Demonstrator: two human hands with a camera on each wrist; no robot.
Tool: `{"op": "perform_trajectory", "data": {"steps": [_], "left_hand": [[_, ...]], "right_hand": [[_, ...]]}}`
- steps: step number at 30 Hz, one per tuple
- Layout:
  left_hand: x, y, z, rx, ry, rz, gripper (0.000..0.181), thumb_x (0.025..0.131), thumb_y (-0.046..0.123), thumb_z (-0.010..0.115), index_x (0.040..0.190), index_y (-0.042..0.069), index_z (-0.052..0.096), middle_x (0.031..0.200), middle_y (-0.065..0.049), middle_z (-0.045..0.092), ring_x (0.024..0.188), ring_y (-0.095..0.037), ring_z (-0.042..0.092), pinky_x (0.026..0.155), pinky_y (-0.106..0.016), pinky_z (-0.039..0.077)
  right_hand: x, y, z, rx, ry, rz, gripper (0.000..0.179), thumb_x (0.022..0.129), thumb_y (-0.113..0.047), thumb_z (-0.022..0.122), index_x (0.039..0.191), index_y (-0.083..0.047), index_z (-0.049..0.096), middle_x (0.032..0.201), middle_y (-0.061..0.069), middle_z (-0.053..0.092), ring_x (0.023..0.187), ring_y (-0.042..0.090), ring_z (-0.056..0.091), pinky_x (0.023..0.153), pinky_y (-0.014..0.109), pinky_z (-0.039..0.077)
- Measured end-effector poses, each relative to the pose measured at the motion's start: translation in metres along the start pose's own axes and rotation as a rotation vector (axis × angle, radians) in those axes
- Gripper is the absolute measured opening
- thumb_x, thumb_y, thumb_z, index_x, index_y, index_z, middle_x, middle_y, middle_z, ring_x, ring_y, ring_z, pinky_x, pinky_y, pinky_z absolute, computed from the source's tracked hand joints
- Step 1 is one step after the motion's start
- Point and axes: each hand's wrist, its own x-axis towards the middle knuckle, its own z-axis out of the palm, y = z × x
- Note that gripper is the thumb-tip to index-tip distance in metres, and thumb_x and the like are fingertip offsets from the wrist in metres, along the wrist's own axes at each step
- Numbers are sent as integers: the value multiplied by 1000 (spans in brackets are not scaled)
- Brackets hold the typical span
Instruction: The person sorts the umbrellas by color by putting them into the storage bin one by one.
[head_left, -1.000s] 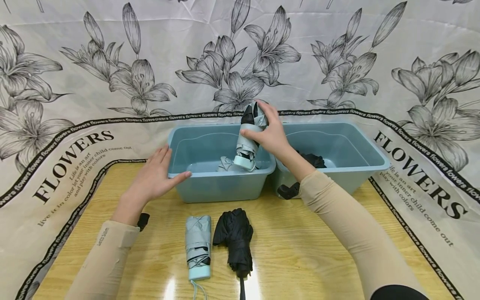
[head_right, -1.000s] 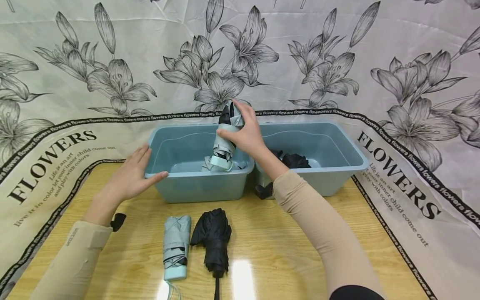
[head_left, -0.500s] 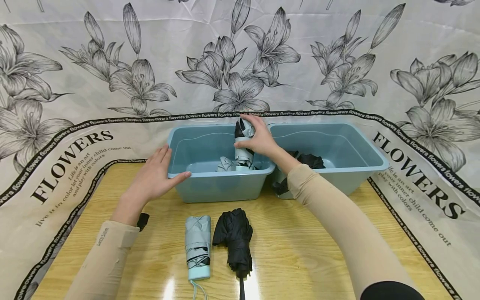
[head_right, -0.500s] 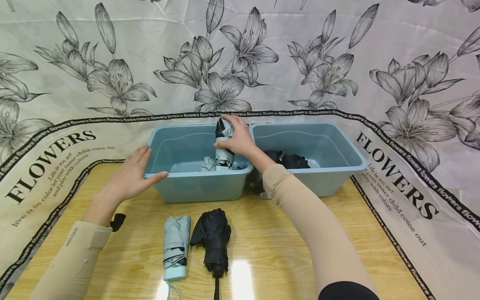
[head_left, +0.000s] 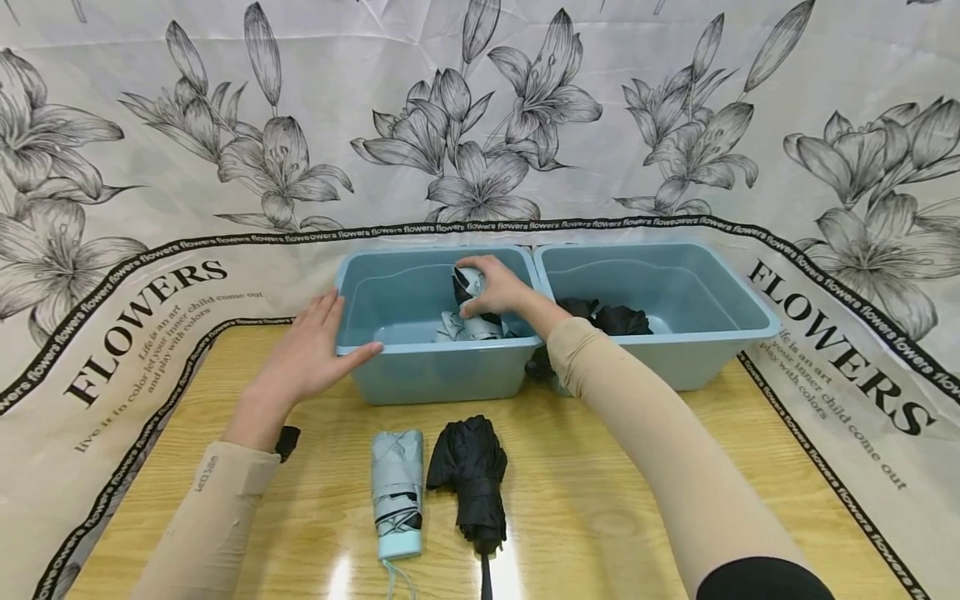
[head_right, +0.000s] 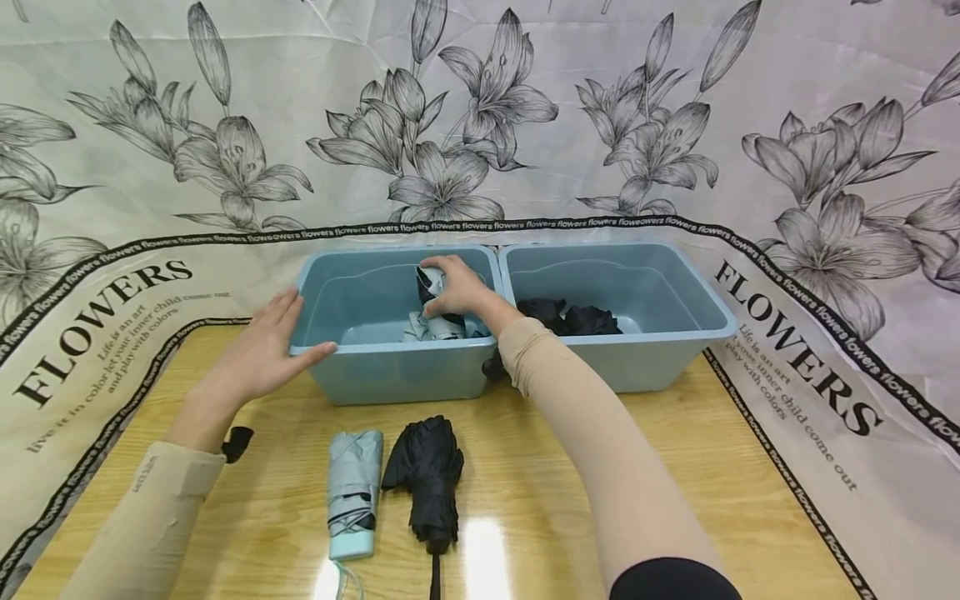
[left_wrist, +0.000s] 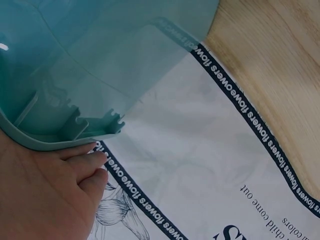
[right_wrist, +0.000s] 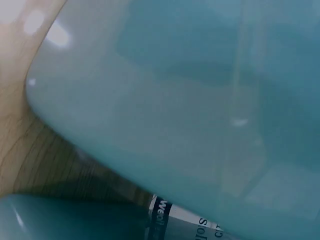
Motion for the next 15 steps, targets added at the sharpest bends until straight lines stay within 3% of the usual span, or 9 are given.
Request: {"op": "perform_trajectory", "data": {"steps": [3,7,15], "left_hand": [[0,2,0,-2,0,1,112,98,77,43,163,-9,13,172,-26,6,158,-44,6,129,-58,9],[1,2,-1,-2,-3,0,111,98,76,43,162,-9,12,172,-27,5,158,-45,6,129,-58,9],[2,0,1,1,-1,-2,112,97,77,43,162,-10,13,171,-27,6,159,-44,6,129,-58,9]], "right_hand": [[-2,0,2,-26,-66,-8,80,87,-12,84,157,-13,45,161,19,33,134,37,45,104,50,48],[-2,-2,6,-37,-150,0,71,92,-6,79,156,-9,47,158,20,38,123,34,50,94,45,49],[-2,-2,8,-84,-202,106,69,99,-7,70,160,-10,38,168,20,24,150,36,32,108,47,43]]}}
